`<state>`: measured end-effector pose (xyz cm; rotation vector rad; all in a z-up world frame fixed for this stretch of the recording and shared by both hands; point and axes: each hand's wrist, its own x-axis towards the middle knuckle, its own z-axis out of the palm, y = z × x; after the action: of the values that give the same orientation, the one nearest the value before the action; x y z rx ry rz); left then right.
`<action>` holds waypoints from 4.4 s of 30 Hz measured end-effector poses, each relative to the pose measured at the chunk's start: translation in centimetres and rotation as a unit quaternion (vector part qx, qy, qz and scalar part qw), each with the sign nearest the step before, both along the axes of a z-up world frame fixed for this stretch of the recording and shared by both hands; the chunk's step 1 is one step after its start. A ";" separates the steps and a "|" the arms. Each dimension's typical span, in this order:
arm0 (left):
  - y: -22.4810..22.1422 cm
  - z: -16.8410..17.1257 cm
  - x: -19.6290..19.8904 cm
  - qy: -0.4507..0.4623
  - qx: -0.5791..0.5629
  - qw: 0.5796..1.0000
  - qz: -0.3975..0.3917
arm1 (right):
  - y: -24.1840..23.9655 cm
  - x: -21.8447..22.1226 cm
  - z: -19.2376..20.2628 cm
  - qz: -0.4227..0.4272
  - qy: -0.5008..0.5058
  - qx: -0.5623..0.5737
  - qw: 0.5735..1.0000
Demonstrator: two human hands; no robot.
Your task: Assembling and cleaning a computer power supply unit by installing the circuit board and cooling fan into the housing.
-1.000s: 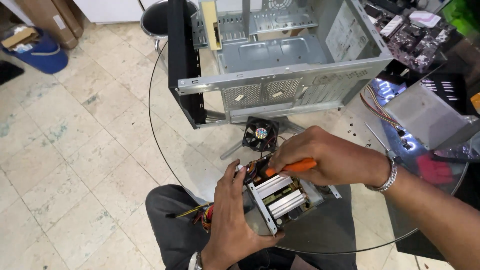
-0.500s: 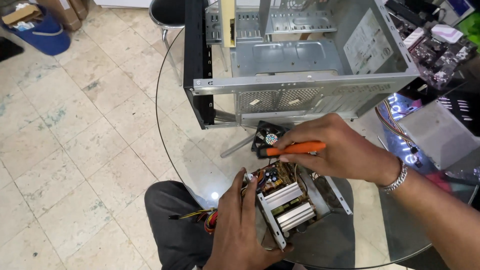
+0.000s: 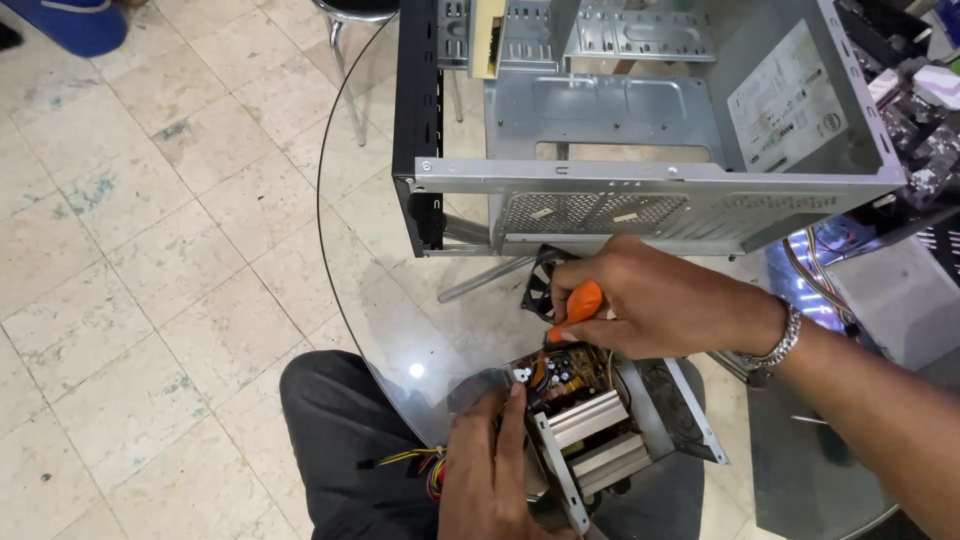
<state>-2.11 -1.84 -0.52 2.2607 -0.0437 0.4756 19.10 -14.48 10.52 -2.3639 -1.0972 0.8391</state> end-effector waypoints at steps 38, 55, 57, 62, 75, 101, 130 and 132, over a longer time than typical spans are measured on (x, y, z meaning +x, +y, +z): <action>1.7 -1.8 0.6 -0.009 0.107 0.991 -0.076 | -5.4 -8.5 -2.8 -0.016 -0.430 0.186 0.884; 1.0 -3.0 0.5 0.086 0.107 0.987 -0.083 | -7.5 -11.3 -4.9 -0.102 -0.337 0.207 0.913; 1.0 -3.0 0.6 0.110 0.098 0.985 -0.088 | -7.4 -11.3 -4.8 -0.117 -0.331 0.213 0.912; 0.6 -2.8 0.4 0.009 0.071 0.995 -0.063 | -7.3 -11.2 -6.0 -0.176 -0.274 0.131 0.936; 0.2 -3.4 0.1 0.054 0.066 0.994 -0.074 | -6.3 -9.5 -5.2 -0.121 -0.301 0.095 0.941; 1.5 -3.6 0.0 0.059 0.072 0.990 -0.101 | -9.7 -16.5 2.9 -0.453 -0.340 -0.021 0.824; 8.1 7.6 7.0 -0.021 0.096 0.960 -0.262 | -16.5 -17.3 -11.2 -0.174 -0.272 0.238 0.916; 7.2 7.3 9.3 -0.007 0.150 0.951 -0.272 | -16.4 -17.8 -11.4 -0.156 -0.272 0.226 0.922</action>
<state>7.20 5.39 6.76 2.4027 -0.7721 0.1947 1.34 -30.91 -0.85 -2.3114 -0.9279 -0.1916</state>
